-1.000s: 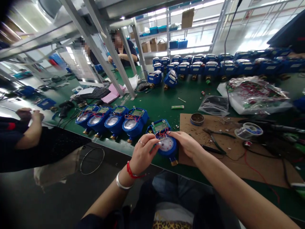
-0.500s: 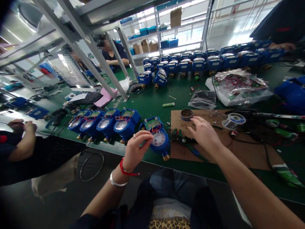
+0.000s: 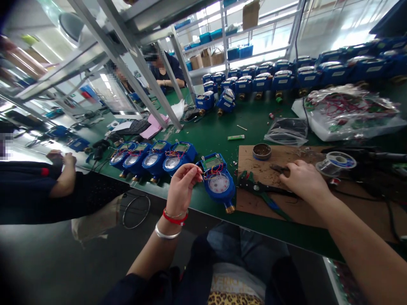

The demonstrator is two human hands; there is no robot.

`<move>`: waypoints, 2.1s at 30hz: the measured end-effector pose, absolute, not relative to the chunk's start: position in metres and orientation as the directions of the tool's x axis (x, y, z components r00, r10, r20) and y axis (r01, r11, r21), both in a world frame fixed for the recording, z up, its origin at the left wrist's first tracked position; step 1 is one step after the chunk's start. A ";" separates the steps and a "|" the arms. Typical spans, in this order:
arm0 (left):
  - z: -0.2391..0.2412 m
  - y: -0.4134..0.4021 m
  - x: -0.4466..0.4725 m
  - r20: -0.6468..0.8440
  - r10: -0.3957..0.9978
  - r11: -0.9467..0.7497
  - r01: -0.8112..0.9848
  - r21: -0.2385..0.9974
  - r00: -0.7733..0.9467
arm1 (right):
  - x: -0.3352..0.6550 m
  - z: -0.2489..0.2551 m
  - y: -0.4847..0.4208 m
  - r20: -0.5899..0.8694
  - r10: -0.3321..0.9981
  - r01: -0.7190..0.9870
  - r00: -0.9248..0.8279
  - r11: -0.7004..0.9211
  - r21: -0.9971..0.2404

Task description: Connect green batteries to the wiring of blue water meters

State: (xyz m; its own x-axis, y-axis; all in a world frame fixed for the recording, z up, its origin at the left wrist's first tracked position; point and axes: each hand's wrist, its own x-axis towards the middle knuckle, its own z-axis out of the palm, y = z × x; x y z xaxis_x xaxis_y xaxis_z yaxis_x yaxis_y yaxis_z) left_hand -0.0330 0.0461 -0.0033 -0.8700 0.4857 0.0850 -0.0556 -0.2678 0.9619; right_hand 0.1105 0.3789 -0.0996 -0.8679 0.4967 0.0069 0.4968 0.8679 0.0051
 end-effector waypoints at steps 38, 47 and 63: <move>0.001 0.053 -0.014 0.037 0.564 -0.046 0.013 0.999 -0.825 | 0.104 -0.001 0.309 0.051 0.677 -0.203 -0.734 -0.147 -0.968; -0.005 0.053 -0.013 0.061 0.564 -0.040 0.046 0.998 -0.823 | 0.104 -0.068 0.324 0.135 0.475 0.335 -0.869 0.768 -0.546; -0.009 0.056 -0.007 0.072 0.552 0.037 0.110 0.993 -0.831 | 0.114 -0.093 0.381 0.127 0.403 0.329 -0.906 0.861 -0.388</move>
State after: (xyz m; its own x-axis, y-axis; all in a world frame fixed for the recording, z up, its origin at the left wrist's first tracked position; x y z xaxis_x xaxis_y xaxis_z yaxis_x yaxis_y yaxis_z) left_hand -0.0071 0.0561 -0.0088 -0.8311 0.5515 0.0718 0.1101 0.0366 0.9932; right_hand 0.1142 0.3808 -0.0932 -0.9064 0.4030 0.1269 0.3287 0.8612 -0.3876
